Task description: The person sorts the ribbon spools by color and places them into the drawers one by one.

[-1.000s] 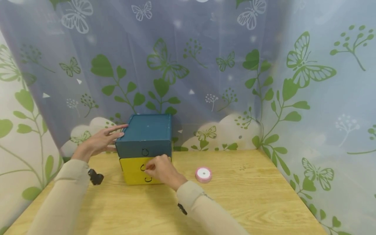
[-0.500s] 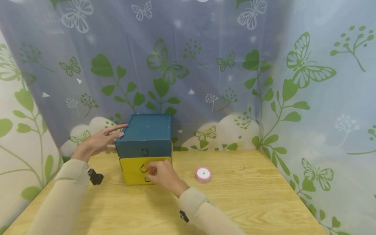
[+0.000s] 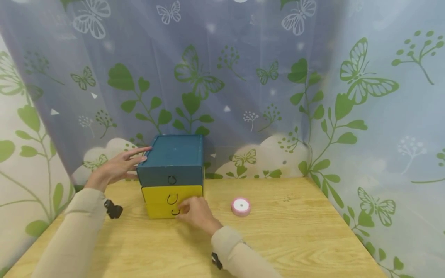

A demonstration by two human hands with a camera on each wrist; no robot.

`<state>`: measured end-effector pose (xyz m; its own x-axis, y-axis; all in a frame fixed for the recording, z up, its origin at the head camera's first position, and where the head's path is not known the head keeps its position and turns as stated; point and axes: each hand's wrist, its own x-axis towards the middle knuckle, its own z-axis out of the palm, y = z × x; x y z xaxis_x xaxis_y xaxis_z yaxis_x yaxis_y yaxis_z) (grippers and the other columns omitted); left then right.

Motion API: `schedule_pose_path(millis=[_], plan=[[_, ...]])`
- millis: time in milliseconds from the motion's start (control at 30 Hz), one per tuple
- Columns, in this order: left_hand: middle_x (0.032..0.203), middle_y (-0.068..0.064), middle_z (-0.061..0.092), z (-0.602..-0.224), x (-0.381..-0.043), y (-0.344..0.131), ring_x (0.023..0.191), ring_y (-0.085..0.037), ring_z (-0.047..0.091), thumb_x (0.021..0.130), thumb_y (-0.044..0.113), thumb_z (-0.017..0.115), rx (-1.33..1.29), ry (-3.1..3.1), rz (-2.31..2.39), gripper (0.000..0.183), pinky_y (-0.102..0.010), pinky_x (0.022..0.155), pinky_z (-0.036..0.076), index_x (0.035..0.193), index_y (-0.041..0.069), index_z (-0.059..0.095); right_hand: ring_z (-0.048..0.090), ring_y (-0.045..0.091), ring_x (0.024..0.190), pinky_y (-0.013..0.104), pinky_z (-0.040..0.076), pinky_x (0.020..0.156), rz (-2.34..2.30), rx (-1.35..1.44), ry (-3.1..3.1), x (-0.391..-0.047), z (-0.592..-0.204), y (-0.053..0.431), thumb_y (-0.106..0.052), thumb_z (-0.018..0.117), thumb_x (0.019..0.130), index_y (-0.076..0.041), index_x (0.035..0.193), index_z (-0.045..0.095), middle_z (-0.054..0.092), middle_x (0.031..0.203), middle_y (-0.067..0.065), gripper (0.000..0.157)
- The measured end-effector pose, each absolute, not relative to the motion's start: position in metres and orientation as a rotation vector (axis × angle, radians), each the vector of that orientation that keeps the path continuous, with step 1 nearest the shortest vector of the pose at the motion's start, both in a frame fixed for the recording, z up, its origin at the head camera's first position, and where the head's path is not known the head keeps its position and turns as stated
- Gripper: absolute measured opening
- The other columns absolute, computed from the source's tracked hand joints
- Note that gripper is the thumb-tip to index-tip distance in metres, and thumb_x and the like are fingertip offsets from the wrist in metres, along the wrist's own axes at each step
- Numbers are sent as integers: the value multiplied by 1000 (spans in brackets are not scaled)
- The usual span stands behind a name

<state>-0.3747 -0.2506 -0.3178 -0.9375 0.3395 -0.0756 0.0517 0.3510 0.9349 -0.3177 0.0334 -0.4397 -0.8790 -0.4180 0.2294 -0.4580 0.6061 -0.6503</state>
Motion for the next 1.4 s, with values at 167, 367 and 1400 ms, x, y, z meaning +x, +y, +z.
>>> schedule_pose_path(millis=[167,367,1400], plan=[[162,-6,4,-318,-375,-250,142,-46,22,89,52,59,347,2368,1609,66,-55,105,42,147,41,30,66,3,74,15,53,65,1158,762,-2774,-320,-446,31,-21,80,77,-11,100,76,75,90,2,26],[162,-6,4,-320,-377,-250,141,-46,24,89,52,58,354,2375,1607,66,-55,105,43,147,42,30,67,2,73,14,53,62,1179,785,-2769,-322,-448,29,-19,78,79,-10,98,77,76,88,0,21],[162,-7,5,-318,-374,-250,142,-47,21,89,51,58,344,2381,1601,65,-59,108,36,147,42,29,62,-4,65,10,48,57,1018,852,-2723,-317,-451,23,-19,78,79,-15,85,80,76,79,-4,7]])
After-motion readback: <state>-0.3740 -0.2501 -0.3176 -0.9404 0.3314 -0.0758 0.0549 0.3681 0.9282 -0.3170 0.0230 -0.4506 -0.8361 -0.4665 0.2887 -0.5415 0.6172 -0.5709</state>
